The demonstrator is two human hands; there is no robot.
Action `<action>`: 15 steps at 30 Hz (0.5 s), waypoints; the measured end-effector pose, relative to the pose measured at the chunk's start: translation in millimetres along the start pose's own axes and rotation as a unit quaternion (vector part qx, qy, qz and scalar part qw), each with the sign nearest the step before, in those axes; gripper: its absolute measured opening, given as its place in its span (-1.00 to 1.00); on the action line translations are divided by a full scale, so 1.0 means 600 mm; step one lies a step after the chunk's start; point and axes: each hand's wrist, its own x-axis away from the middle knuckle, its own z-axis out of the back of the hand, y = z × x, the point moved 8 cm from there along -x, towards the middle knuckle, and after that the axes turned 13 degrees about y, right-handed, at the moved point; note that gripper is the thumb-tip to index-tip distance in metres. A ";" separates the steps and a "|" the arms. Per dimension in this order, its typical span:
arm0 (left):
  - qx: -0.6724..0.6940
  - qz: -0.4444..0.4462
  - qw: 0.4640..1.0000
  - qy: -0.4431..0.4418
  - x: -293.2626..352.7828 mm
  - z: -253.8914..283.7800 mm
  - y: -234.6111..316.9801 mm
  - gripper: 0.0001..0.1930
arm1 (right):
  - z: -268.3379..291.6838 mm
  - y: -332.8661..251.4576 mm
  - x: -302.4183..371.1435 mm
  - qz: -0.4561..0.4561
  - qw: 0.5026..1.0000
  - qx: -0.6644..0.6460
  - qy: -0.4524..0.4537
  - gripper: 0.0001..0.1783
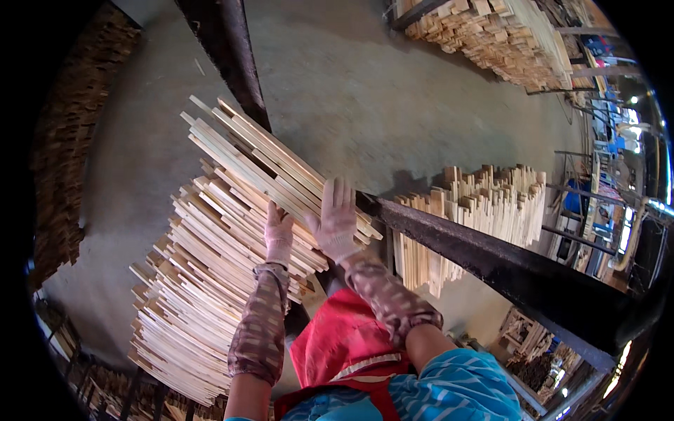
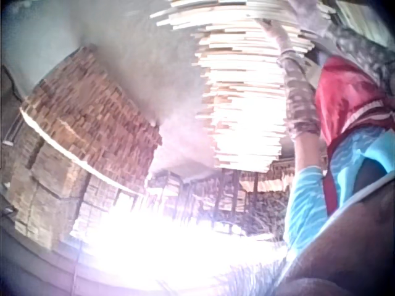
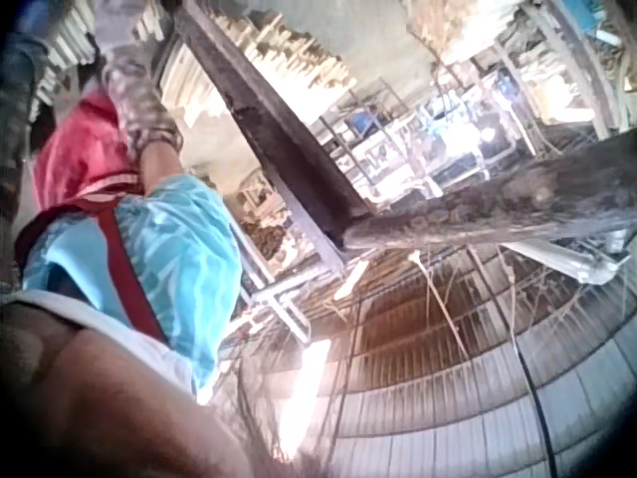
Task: The person sorts and stacks light-colored wooden planks on a workbench and a metal rack in a workshop. They repeatedly pick up planks, align them, and place them into neat piles, occasionally moving between the bench and the rack.
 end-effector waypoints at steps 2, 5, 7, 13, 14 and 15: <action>-0.034 -0.014 0.998 0.050 0.013 -0.003 0.001 -0.37 | -0.046 0.021 -0.025 -0.007 0.999 0.028 -0.025 0.00; 0.053 -0.019 0.998 0.005 0.033 -0.014 0.036 -0.37 | -0.074 0.034 -0.023 -0.015 0.998 0.040 -0.043 0.00; 0.056 -0.013 0.998 0.025 0.051 -0.016 0.044 -0.35 | -0.083 0.041 -0.018 -0.011 0.998 0.033 -0.045 -0.01; 0.093 -0.033 0.993 0.057 0.046 -0.010 -0.023 -0.16 | -0.091 0.075 -0.035 -0.137 0.974 -0.100 -0.149 -0.39; 0.116 -0.033 0.991 0.058 0.050 -0.013 -0.025 -0.16 | -0.092 0.090 -0.039 -0.120 0.980 -0.075 -0.139 -0.48; 0.116 -0.031 0.992 0.049 0.053 -0.015 -0.029 -0.15 | -0.097 0.101 -0.045 -0.104 0.985 -0.051 -0.129 -0.56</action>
